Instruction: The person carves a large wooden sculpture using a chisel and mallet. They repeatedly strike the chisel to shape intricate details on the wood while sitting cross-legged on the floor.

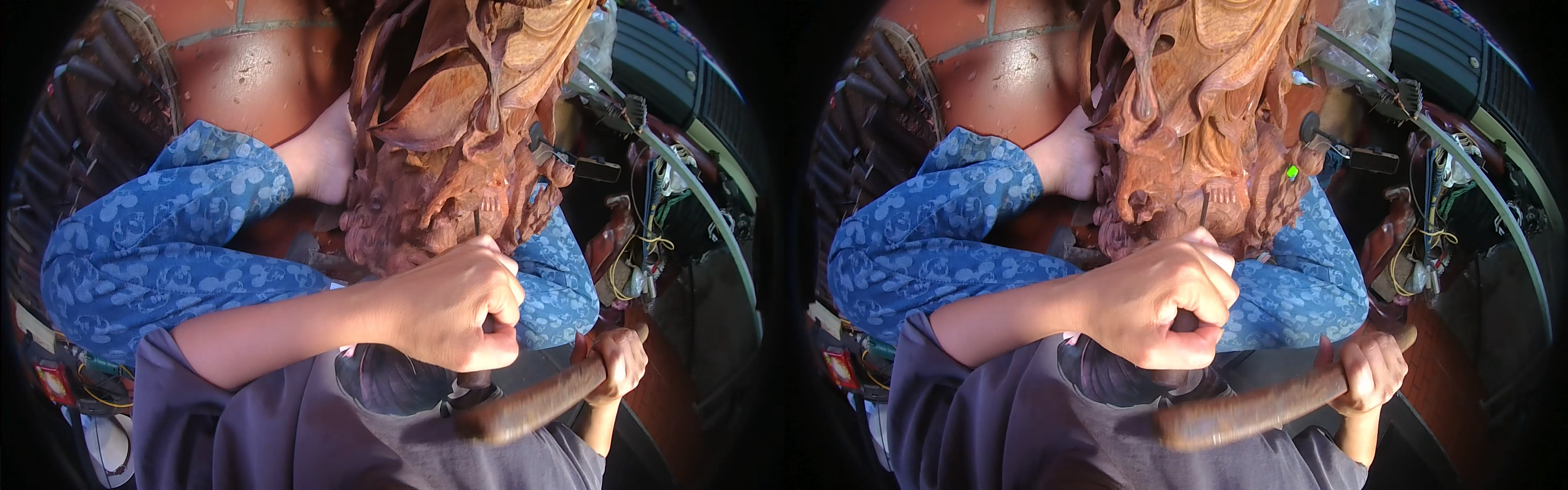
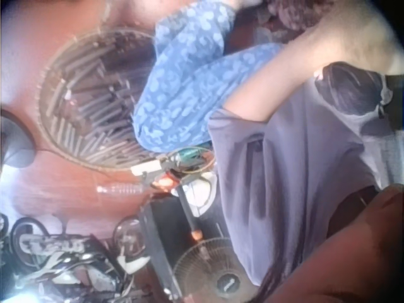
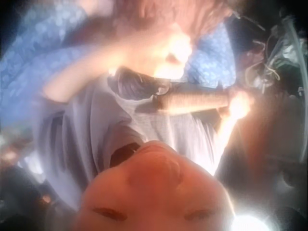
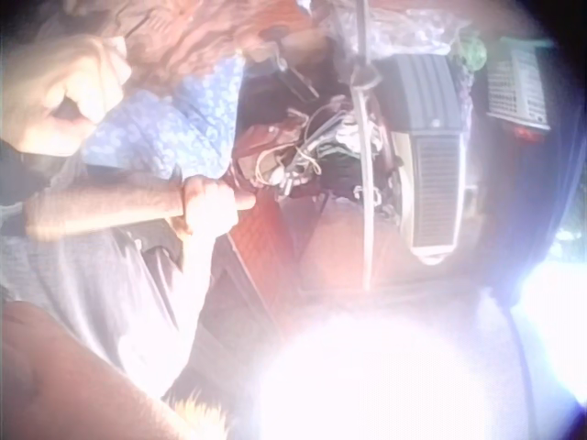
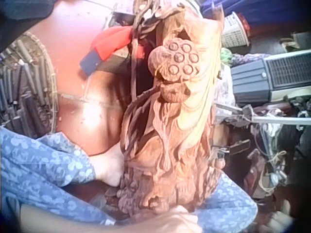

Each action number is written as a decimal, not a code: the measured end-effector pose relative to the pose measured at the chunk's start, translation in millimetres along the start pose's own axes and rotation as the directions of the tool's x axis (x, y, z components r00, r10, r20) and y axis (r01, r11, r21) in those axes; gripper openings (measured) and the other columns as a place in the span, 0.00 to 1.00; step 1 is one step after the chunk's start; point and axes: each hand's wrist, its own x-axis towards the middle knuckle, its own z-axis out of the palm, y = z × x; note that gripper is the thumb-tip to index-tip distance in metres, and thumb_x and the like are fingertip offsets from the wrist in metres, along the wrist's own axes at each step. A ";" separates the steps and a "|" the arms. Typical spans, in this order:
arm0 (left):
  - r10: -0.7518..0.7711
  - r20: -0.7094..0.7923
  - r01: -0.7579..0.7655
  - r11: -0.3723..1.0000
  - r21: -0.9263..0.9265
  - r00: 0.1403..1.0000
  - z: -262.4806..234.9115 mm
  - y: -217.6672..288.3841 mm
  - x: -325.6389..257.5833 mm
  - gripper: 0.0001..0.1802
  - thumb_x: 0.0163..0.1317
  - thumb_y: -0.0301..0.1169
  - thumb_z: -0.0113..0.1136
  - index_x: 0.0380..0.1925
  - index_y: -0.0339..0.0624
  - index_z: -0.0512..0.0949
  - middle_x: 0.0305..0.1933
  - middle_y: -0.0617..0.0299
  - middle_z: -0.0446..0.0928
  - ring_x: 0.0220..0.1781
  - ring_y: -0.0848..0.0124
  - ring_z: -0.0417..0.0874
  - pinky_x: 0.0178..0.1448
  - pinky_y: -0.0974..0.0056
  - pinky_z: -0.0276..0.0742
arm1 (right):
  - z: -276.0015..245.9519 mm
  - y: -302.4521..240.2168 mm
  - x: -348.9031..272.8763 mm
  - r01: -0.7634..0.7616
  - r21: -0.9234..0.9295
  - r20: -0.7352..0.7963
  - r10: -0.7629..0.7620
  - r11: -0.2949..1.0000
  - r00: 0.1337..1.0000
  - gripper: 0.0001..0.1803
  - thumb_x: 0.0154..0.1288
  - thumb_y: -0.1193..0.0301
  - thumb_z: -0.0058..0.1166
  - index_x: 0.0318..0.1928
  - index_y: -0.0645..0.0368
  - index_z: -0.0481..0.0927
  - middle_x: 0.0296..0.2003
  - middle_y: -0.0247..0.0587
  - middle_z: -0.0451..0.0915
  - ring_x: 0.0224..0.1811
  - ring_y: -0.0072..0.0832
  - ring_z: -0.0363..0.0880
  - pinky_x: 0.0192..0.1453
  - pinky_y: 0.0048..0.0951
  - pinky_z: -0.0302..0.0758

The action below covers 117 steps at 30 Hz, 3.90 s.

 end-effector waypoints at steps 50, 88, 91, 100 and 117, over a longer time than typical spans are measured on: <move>-0.341 -0.596 0.637 0.008 0.771 0.726 45.3 49.5 -38.1 0.22 0.48 0.32 0.72 0.44 0.38 0.81 0.34 0.52 0.83 0.36 0.52 0.84 0.40 0.55 0.78 | 97.9 156.2 -106.7 -0.439 0.653 0.155 0.458 0.617 0.875 0.18 0.41 0.85 0.61 0.37 0.67 0.74 0.26 0.45 0.75 0.30 0.18 0.69 0.38 0.26 0.72; 0.259 -0.191 -0.156 0.888 0.432 0.947 102.7 -3.6 28.4 0.22 0.58 0.51 0.59 0.30 0.41 0.76 0.35 0.57 0.73 0.41 0.64 0.73 0.47 0.59 0.67 | 88.5 151.5 -59.2 -0.658 0.237 0.484 0.500 0.715 0.718 0.15 0.42 0.84 0.55 0.35 0.66 0.72 0.25 0.48 0.72 0.28 0.25 0.67 0.39 0.27 0.71; 0.176 -0.110 -0.109 0.888 0.448 0.978 87.7 -0.2 23.3 0.21 0.57 0.53 0.60 0.31 0.46 0.75 0.34 0.60 0.70 0.38 0.66 0.73 0.44 0.61 0.66 | 83.8 150.4 -63.5 -0.660 0.224 0.487 0.504 0.718 0.713 0.15 0.42 0.84 0.56 0.36 0.66 0.72 0.26 0.49 0.73 0.28 0.28 0.68 0.39 0.28 0.71; 0.051 -0.033 -0.028 0.864 0.503 0.998 88.1 2.1 3.6 0.20 0.57 0.45 0.63 0.40 0.40 0.76 0.40 0.56 0.68 0.43 0.61 0.72 0.48 0.58 0.66 | 83.2 156.6 -68.4 -0.665 0.181 0.585 0.464 0.725 0.665 0.25 0.43 0.83 0.59 0.48 0.69 0.74 0.34 0.45 0.78 0.39 0.20 0.72 0.50 0.27 0.72; 0.011 -0.568 0.248 0.893 0.377 0.823 30.5 42.8 -31.3 0.11 0.59 0.16 0.62 0.39 0.34 0.72 0.41 0.47 0.81 0.44 0.62 0.86 0.48 0.59 0.84 | 92.4 162.1 -92.4 -0.355 0.118 0.245 0.319 0.927 0.915 0.29 0.40 0.81 0.60 0.50 0.61 0.74 0.43 0.52 0.79 0.50 0.51 0.75 0.54 0.40 0.71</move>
